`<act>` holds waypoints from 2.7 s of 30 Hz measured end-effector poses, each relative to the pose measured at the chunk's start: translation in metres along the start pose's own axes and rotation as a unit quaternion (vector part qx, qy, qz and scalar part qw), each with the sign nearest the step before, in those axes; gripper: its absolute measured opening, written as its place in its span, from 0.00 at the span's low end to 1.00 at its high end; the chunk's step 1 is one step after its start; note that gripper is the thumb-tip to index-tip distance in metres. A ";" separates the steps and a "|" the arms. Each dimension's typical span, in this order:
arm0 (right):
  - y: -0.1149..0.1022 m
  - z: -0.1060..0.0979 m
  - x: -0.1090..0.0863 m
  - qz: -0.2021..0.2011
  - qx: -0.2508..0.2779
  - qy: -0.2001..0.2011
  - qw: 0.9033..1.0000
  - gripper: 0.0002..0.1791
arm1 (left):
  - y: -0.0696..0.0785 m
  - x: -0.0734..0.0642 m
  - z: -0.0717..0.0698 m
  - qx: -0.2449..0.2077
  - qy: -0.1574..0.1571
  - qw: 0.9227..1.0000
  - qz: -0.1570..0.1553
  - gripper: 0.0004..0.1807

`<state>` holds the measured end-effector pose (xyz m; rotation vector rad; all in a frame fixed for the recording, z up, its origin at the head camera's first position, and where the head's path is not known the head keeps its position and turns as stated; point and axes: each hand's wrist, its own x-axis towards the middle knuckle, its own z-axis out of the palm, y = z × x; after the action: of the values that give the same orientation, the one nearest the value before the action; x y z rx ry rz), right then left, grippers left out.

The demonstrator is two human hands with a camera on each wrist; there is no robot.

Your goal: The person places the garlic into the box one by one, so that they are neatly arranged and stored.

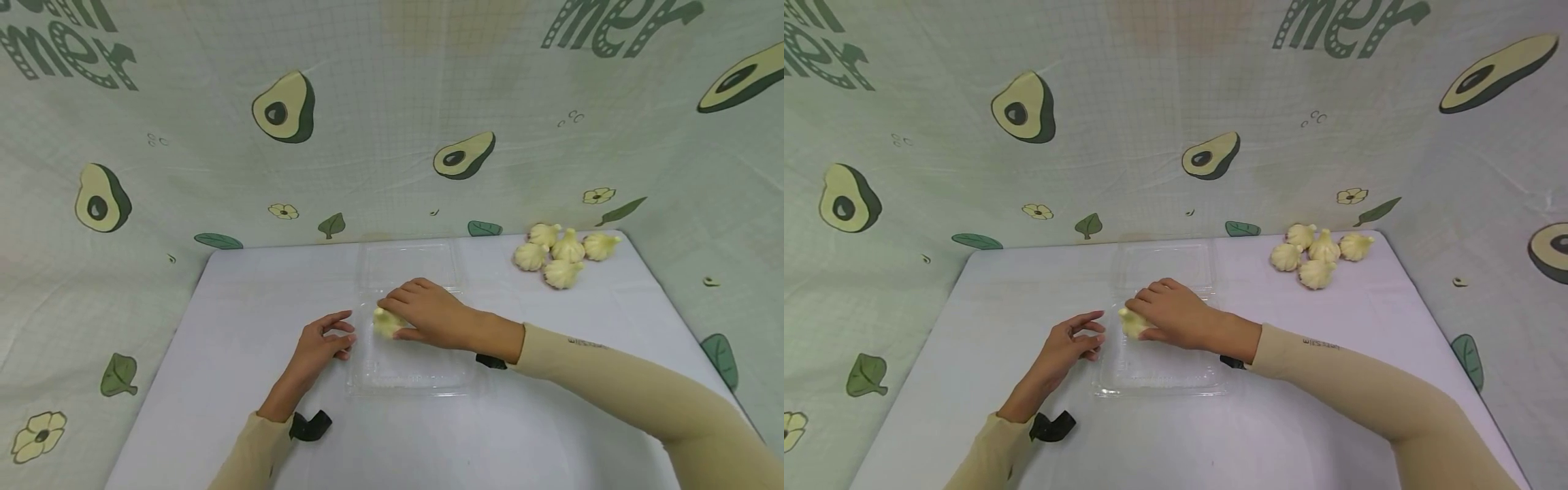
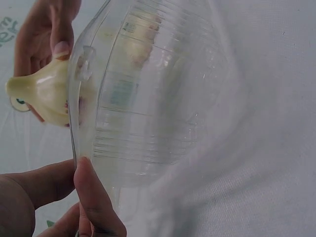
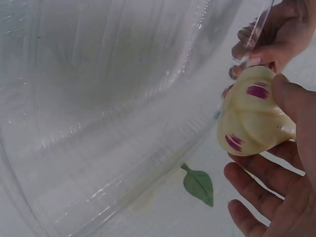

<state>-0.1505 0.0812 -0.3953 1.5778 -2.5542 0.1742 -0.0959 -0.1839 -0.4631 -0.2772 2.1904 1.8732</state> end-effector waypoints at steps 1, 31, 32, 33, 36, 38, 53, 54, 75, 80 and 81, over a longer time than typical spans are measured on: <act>-0.001 0.001 0.002 -0.002 -0.001 -0.005 1.000 0.31 | 0.000 0.000 0.000 -0.001 0.000 1.000 0.000 0.29; -0.010 0.034 0.023 -0.039 -0.055 -0.052 0.996 0.30 | -0.001 0.001 0.000 -0.011 -0.004 1.000 -0.003 0.29; -0.010 0.035 0.023 -0.040 -0.056 -0.053 0.996 0.29 | -0.001 0.000 0.000 -0.011 -0.003 1.000 -0.003 0.29; -0.010 0.036 0.023 -0.040 -0.058 -0.054 0.996 0.29 | -0.001 0.001 0.000 -0.011 -0.003 1.000 -0.003 0.29; -0.010 0.037 0.025 -0.039 -0.057 -0.059 0.996 0.29 | -0.001 0.001 0.000 -0.009 -0.002 1.000 -0.003 0.29; -0.010 0.038 0.025 -0.038 -0.054 -0.061 0.996 0.29 | -0.001 0.001 0.000 -0.008 -0.001 1.000 -0.002 0.29; -0.006 0.042 0.026 -0.028 -0.043 -0.053 0.997 0.28 | 0.000 0.000 0.002 -0.005 0.002 1.000 0.002 0.28; -0.005 0.042 0.025 -0.027 -0.042 -0.051 0.997 0.28 | 0.000 0.000 0.002 -0.005 0.002 1.000 0.002 0.28; 0.001 0.003 -0.002 0.032 -0.047 -0.057 0.997 0.31 | -0.001 -0.002 0.001 0.002 -0.006 1.000 -0.001 0.29; 0.013 -0.007 -0.029 0.062 -0.030 0.006 0.998 0.33 | 0.000 -0.002 0.001 0.006 -0.004 1.000 -0.001 0.29; 0.017 -0.008 -0.035 0.072 -0.026 0.020 0.997 0.33 | 0.000 -0.002 0.001 0.006 -0.003 1.000 0.000 0.29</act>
<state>-0.1495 0.1207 -0.3944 1.3593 -2.6190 0.1525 -0.0941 -0.1826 -0.4629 -0.2697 2.1963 1.8580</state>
